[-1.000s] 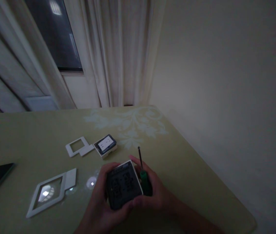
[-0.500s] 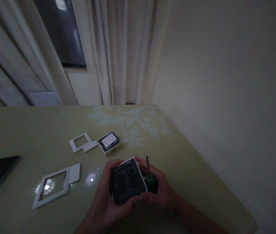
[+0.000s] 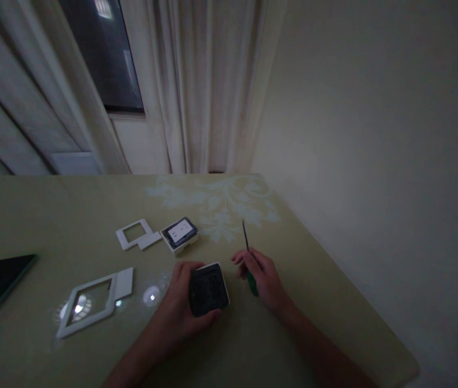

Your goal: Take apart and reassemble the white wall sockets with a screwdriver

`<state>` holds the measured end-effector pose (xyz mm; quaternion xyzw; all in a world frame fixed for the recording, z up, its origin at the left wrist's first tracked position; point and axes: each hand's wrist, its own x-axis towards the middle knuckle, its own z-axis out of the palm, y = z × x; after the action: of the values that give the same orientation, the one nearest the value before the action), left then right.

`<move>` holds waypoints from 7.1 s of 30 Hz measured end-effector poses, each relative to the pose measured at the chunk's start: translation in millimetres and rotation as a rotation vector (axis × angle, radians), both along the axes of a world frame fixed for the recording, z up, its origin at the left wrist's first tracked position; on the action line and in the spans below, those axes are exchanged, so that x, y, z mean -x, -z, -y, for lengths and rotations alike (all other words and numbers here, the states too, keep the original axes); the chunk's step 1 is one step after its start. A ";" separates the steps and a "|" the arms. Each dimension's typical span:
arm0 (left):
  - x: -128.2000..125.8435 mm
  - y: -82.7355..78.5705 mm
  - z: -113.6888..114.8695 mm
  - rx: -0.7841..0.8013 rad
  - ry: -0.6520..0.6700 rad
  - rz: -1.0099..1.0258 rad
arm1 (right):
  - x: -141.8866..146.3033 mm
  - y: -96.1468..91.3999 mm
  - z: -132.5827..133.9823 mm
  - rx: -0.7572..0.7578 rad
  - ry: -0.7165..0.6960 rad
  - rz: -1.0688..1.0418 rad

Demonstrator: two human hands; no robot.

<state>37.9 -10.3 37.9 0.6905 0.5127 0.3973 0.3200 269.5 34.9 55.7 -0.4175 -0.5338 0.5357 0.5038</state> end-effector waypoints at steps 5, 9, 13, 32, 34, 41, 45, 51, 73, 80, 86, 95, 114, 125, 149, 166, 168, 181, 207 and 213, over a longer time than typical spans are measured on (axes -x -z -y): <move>0.3 6.0 7.5 0.039 0.109 0.031 | 5.0 1.4 -0.5 0.002 -0.037 -0.263; 0.8 0.0 10.9 0.178 0.169 0.165 | 8.5 -2.3 12.4 -0.065 -0.045 -0.381; 1.5 -10.1 11.8 0.117 0.054 -0.011 | 6.4 -12.9 24.8 -0.144 -0.033 -0.452; -9.8 -19.7 16.0 0.203 0.111 -0.140 | 39.4 -53.8 43.0 -0.604 -0.288 -0.506; -9.4 -19.5 14.8 0.201 0.109 -0.135 | 38.3 -56.9 41.8 -0.607 -0.280 -0.548; -6.5 -20.1 13.6 0.222 0.103 -0.121 | 37.8 -47.1 34.6 -0.522 -0.299 -0.477; -6.1 -18.8 13.6 0.210 0.107 -0.108 | 38.0 -43.9 31.6 -0.513 -0.291 -0.485; -7.3 -17.9 16.0 0.232 0.093 -0.099 | 35.8 -45.9 23.4 -0.445 -0.322 -0.500; -6.9 -18.6 16.6 0.238 0.093 -0.088 | 34.9 -42.0 28.9 -0.346 -0.328 -0.491; -0.2 -19.5 13.2 0.165 0.220 -0.091 | 14.7 -32.4 15.5 -0.324 -0.195 -0.552; 15.7 1.6 5.2 0.076 0.305 -0.211 | -4.2 -17.9 -5.8 -0.077 0.169 -0.386; -7.0 4.3 11.6 0.092 0.265 -0.236 | -7.3 -4.4 -13.3 0.089 -0.031 0.194; -14.8 -2.4 11.6 0.106 0.289 -0.105 | -5.7 -2.7 -5.6 -0.055 -0.224 0.756; 13.7 1.6 5.3 0.163 0.242 -0.183 | -23.7 -3.8 -8.5 0.064 -0.379 0.598; 177.8 -8.3 -20.4 0.253 -0.553 -0.821 | -17.6 11.4 -21.1 0.095 -0.207 0.242; 151.6 -17.7 -15.8 0.319 -0.449 -0.886 | -17.6 11.5 -21.8 0.090 -0.169 0.231; 131.0 -23.0 -16.7 0.231 -0.470 -0.783 | -16.9 9.7 -21.7 0.092 -0.160 0.225; -27.1 3.3 2.1 -0.207 0.096 -0.130 | -12.5 5.7 -19.4 0.073 -0.149 0.223; -24.9 -3.6 0.5 -0.415 0.329 -0.309 | -10.3 1.6 -15.4 0.054 -0.128 0.210; -26.6 -2.4 3.9 -0.373 0.348 -0.373 | -8.1 4.9 -15.4 0.052 -0.127 0.212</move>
<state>64.4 -14.1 40.3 0.8757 0.3551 0.2901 0.1516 277.5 50.2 50.8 -0.4502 -0.5955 0.5327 0.3987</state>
